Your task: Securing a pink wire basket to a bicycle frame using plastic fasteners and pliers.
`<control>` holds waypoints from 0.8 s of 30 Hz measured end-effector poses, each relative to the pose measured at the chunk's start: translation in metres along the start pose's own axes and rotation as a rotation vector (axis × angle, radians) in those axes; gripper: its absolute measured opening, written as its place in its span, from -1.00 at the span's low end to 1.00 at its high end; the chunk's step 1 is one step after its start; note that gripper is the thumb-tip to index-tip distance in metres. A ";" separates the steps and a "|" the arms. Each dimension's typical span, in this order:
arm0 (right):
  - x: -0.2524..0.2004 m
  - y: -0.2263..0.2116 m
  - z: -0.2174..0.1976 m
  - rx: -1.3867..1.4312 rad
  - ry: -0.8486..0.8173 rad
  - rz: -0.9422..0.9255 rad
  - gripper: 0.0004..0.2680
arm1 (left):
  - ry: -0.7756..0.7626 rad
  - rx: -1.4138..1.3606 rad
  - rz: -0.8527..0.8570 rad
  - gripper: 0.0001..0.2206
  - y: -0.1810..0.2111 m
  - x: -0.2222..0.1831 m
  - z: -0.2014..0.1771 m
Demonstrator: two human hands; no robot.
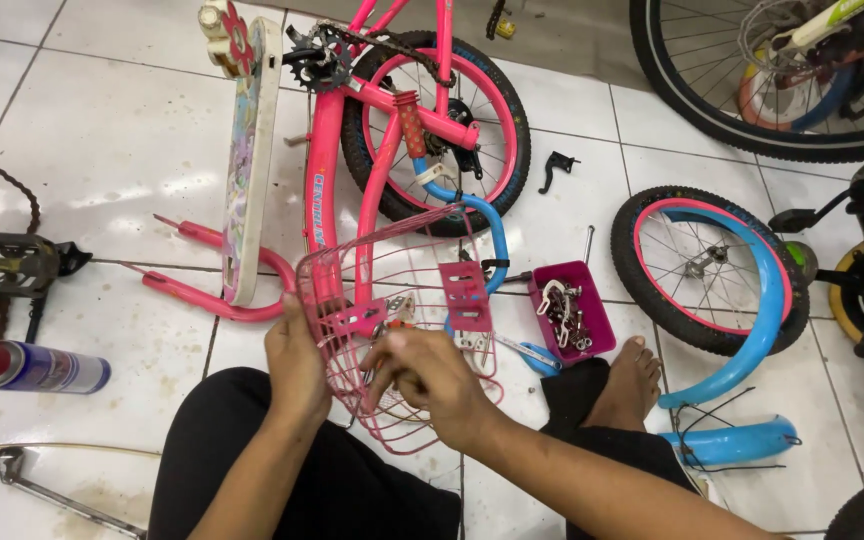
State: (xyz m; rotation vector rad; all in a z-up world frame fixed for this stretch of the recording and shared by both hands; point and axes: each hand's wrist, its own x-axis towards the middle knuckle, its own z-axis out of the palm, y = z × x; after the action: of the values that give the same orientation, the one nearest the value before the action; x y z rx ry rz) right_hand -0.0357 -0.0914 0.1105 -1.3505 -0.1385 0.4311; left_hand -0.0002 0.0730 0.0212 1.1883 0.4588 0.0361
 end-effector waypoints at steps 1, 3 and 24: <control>-0.001 -0.015 0.009 -0.003 -0.004 -0.004 -0.69 | 0.001 -0.003 0.006 -0.46 -0.001 0.004 -0.010; -0.004 -0.042 0.029 -0.618 -0.095 0.015 -0.53 | -0.043 -0.034 -0.042 -0.50 -0.005 0.012 -0.031; -0.015 -0.014 -0.003 -0.641 0.117 -0.072 -0.72 | 0.035 0.452 0.739 -0.65 0.109 0.021 -0.134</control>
State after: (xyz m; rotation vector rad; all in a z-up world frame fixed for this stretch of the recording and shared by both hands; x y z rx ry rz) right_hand -0.0448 -0.1019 0.1259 -1.9895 -0.2407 0.2494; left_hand -0.0067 0.2389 0.0735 1.7531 0.0305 0.6159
